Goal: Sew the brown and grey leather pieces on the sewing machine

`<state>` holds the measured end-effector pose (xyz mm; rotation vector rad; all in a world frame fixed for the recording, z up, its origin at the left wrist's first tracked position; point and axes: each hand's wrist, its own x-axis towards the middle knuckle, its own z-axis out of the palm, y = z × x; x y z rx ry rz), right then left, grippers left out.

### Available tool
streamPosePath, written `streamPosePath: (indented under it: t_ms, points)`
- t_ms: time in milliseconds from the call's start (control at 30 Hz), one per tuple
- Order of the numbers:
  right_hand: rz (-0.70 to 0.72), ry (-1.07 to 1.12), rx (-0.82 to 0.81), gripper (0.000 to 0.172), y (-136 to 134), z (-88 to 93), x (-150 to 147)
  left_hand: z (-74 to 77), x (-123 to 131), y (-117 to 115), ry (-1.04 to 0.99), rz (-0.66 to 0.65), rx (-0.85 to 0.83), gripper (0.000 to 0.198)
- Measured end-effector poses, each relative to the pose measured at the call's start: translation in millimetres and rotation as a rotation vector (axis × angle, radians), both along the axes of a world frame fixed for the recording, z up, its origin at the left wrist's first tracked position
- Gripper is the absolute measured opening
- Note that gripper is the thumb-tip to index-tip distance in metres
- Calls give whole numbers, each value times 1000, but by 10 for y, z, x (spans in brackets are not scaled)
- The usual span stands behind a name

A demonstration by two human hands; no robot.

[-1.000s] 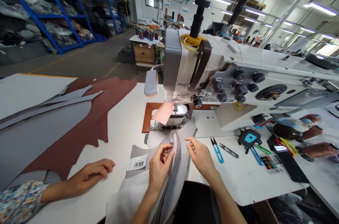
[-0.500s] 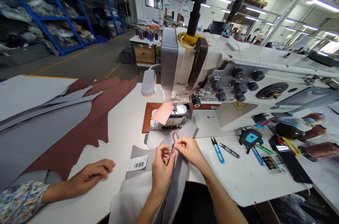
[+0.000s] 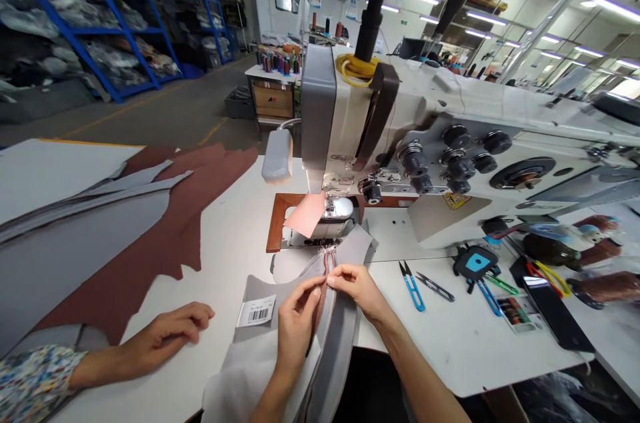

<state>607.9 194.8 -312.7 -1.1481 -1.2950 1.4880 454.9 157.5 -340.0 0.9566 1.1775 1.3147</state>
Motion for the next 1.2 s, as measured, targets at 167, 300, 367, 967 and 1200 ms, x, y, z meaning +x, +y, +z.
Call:
streamPosePath:
  t_ms: [167,300,367,967,1200]
  points:
    - [-168,-315,305,19,-139,201,21,-26,-79,70,-358,-123,-296,44]
    - [-131,-391,304,14,-233,161,-60,21,-70,90,-144,-114,-191,39]
    - [-138,-323,274,18,-246,85,-97,34,-49,118,-25,-92,-154,42]
    - [-218,-272,284,14,-338,-71,-23,-41,-103,121,-316,-185,-366,46]
    - [-193,-275,271,16,-333,-41,-51,-40,-96,109,-302,-189,-334,44]
